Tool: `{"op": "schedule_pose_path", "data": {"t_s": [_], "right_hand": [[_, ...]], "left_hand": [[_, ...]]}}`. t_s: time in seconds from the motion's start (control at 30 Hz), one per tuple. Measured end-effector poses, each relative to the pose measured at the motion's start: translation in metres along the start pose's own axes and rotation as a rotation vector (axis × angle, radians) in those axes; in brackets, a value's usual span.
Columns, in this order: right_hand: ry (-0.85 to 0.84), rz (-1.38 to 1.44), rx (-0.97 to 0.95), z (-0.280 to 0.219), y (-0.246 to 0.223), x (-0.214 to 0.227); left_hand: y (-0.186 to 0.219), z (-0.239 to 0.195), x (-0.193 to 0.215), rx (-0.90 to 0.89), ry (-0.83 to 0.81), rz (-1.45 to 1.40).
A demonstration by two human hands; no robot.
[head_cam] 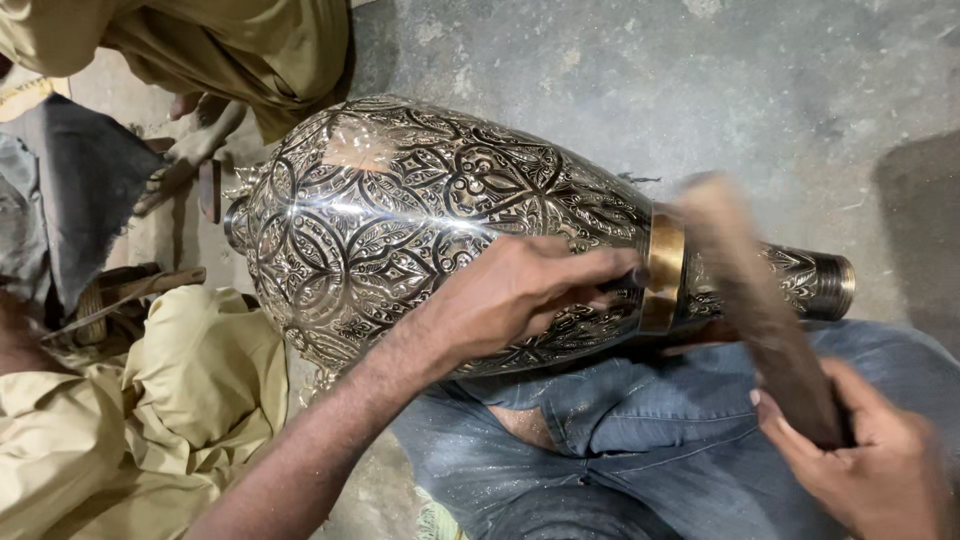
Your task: The person sits on the floor and uses a chisel and wooden mallet to engrave intricate patterns onto a large brass vase. They repeatedly tap the chisel along the vase's surface to create detailed designs.
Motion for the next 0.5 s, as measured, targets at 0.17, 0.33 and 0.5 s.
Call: {"op": "schedule_pose_path", "data": {"t_s": [0.17, 0.33, 0.5], "right_hand": [[-0.005, 0.120, 0.082, 0.008, -0.019, 0.017], [0.076, 0.471, 0.177, 0.011, -0.020, 0.022], [-0.056, 0.196, 0.117, 0.021, -0.011, 0.007]], "left_hand": [[0.005, -0.004, -0.001, -0.069, 0.061, -0.038], [0.001, 0.001, -0.002, -0.056, 0.048, -0.010], [0.002, 0.004, 0.001, -0.055, -0.007, 0.030]]}}
Point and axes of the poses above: each hand's wrist, its own z-axis towards the middle knuckle, its own x-axis out of the back of the hand, y = z × x, the point moved 7 cm from there along z, towards the middle knuckle, and after that the axes turned 10 degrees about -z, right-handed, at the moved point
